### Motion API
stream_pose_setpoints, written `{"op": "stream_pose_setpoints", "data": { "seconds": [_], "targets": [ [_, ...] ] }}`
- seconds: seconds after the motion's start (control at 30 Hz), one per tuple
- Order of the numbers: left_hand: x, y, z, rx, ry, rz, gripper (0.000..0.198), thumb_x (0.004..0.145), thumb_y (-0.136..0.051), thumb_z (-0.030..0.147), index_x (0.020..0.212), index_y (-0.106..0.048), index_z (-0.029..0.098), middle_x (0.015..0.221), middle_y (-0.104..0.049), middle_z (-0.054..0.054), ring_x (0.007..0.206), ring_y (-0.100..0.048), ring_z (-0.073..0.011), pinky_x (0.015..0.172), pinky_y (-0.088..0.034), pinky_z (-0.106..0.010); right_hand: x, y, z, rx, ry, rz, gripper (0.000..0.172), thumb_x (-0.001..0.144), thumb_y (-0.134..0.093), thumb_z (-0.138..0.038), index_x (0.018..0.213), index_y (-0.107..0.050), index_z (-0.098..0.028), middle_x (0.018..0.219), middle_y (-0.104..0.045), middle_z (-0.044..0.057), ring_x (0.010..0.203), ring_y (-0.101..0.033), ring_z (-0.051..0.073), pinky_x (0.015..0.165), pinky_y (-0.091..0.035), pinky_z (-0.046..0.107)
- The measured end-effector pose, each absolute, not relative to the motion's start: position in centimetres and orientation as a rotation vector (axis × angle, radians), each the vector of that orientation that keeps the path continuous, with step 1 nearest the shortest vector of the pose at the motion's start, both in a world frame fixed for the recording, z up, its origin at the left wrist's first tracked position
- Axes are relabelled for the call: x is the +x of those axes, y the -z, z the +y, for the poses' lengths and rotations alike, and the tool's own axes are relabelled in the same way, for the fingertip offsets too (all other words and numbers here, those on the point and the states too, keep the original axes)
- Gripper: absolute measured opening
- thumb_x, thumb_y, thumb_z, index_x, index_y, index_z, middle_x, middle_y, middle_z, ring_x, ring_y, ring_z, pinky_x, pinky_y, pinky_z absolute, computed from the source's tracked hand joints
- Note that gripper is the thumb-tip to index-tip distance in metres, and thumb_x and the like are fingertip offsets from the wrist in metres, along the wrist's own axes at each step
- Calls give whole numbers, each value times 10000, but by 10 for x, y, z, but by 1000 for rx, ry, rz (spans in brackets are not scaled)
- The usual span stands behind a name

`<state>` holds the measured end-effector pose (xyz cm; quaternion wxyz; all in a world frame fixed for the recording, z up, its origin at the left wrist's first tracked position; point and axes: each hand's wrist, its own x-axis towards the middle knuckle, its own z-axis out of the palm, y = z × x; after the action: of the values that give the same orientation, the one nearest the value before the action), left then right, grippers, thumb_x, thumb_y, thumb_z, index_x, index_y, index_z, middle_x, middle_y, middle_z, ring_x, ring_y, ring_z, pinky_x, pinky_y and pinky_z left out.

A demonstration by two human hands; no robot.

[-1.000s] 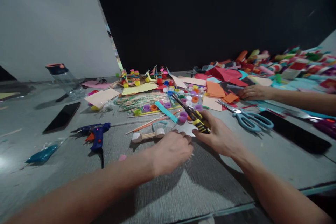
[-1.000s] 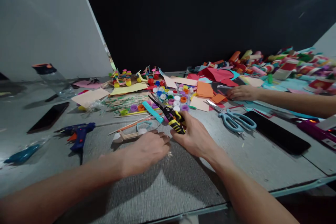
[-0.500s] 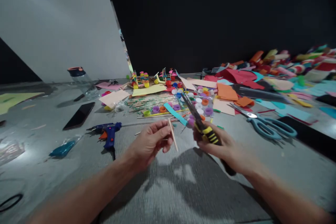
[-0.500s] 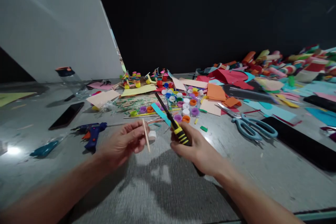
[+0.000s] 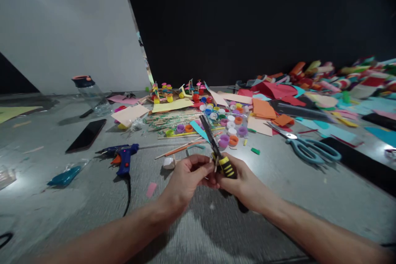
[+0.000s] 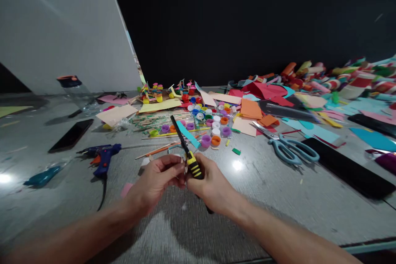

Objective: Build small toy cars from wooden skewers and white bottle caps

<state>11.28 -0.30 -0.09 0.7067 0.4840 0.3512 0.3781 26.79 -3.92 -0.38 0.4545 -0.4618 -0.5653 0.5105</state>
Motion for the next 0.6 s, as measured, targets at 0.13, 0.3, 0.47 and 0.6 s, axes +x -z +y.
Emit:
{"op": "stream_pose_setpoints", "data": {
  "seconds": [0.13, 0.3, 0.47, 0.6],
  "targets": [
    [114, 6, -5, 1091, -843, 818, 289, 701, -849, 365, 808, -700, 142, 737, -703, -19, 636, -649, -146, 658, -575, -302, 267, 5, -40, -1157, -1208, -1375, 182, 692, -587, -191, 859, -519, -217, 688, -498, -58, 593, -438, 117, 511, -365, 245],
    [112, 8, -6, 1147, -829, 831, 242, 715, -832, 354, 795, -737, 146, 810, -717, -37, 714, -659, -160, 659, -568, -283, 269, 5, -42, -1145, -1191, -1403, 169, 715, -596, -195, 865, -520, -213, 691, -503, -61, 587, -420, 110, 506, -347, 244],
    [106, 6, -6, 1261, -793, 831, 186, 770, -789, 335, 819, -764, 158, 850, -710, -44, 770, -635, -166, 680, -539, -269, 268, 7, -43, -1132, -1149, -1432, 180, 747, -599, -171, 914, -538, -204, 747, -522, -46, 642, -449, 121, 555, -377, 252],
    [103, 5, -4, 1325, -768, 840, 179, 781, -772, 333, 787, -749, 155, 827, -677, -36, 732, -592, -148, 624, -499, -241, 269, 6, -42, -1136, -1102, -1434, 209, 794, -619, -194, 983, -532, -205, 820, -552, -28, 715, -497, 138, 628, -425, 267]
  ]
}}
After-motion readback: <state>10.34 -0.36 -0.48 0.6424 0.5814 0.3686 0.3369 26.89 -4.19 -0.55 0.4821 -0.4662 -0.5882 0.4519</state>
